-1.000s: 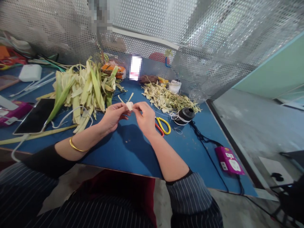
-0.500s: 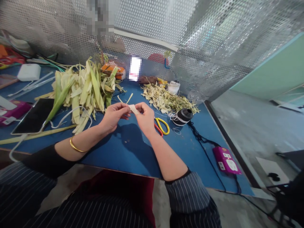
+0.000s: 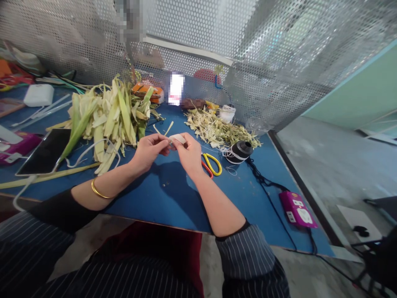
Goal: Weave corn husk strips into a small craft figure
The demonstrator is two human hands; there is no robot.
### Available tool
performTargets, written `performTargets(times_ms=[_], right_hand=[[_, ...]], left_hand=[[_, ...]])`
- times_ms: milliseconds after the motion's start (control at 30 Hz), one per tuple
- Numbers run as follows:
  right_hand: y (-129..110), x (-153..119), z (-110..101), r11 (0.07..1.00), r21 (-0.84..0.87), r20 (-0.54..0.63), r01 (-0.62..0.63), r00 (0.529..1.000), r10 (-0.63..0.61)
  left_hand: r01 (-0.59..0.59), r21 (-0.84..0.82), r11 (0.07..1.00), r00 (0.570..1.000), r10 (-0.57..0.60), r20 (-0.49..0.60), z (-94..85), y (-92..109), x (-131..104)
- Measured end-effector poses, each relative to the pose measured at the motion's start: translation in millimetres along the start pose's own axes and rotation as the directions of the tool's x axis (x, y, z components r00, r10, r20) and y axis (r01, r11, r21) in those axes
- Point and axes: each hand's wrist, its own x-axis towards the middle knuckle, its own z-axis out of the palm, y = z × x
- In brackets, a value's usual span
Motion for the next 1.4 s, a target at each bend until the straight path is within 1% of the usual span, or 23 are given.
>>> performTargets(times_ms=[100, 200, 267, 333, 400, 500, 600, 700, 800, 900, 1100, 1300, 1400], right_hand=[[3.2, -0.6, 0.6, 0.995, -0.069, 0.011, 0.076, 0.997, -0.075], [4.8, -2.3, -0.1, 0.962, -0.186, -0.003, 0.199, 0.979, -0.203], [4.2, -3.2, -1.2, 0.932, -0.239, 0.014, 0.273, 0.961, -0.277], [3.0, -3.7, -2.2, 0.909, -0.276, 0.042, 0.313, 0.948, -0.314], [1.9, -3.8, -2.7, 0.898, -0.3, 0.054, 0.323, 0.945, -0.321], [1.2, -3.7, -2.3, 0.912, -0.285, 0.048, 0.295, 0.955, -0.293], [0.4, -2.8, -1.3, 0.959, -0.218, 0.021, 0.183, 0.983, -0.183], [-1.5, -1.1, -0.8, 0.99, -0.141, -0.001, 0.032, 0.999, -0.033], [-2.5, 0.8, -0.6, 0.996, -0.077, -0.014, -0.032, 0.999, 0.031], [-1.1, 1.8, -0.7, 0.999, -0.015, -0.014, -0.049, 0.999, 0.049], [3.1, 3.2, -3.3, 0.999, 0.007, -0.002, -0.053, 0.999, 0.053], [4.5, 3.4, -3.8, 0.995, -0.084, -0.009, -0.05, 0.999, 0.05], [4.4, 2.9, -3.4, 0.994, -0.103, -0.011, 0.032, 0.999, -0.033]], left_hand=[[0.091, -0.082, 0.993, 0.995, -0.093, -0.026, -0.3, 0.4, 1.0], [0.179, -0.165, 0.97, 0.983, -0.182, 0.0, -1.1, 1.1, 1.3], [0.22, -0.2, 0.955, 0.975, -0.221, 0.018, -1.6, 2.3, 1.3], [0.247, -0.219, 0.944, 0.969, -0.246, 0.03, -2.0, 3.7, 1.3], [0.257, -0.224, 0.94, 0.966, -0.254, 0.041, -2.1, 4.5, 1.4], [0.256, -0.215, 0.943, 0.967, -0.251, 0.047, -1.9, 3.8, 1.5], [0.224, -0.179, 0.958, 0.974, -0.221, 0.039, -1.8, 2.0, 1.6], [0.145, -0.107, 0.984, 0.989, -0.143, 0.027, -2.4, 0.8, 1.8], [0.033, -0.023, 0.999, 0.999, -0.032, 0.038, -3.0, 0.2, 2.4], [-0.023, 0.031, 0.999, 0.998, 0.022, 0.058, -3.2, -0.2, 2.9], [-0.062, 0.099, 0.993, 0.995, 0.053, 0.089, -3.5, 1.1, 2.8], [-0.001, 0.108, 0.994, 0.995, -0.01, 0.095, -3.0, 1.7, 3.1], [0.078, 0.051, 0.996, 0.995, -0.081, 0.063, -3.0, 1.0, 4.0]])
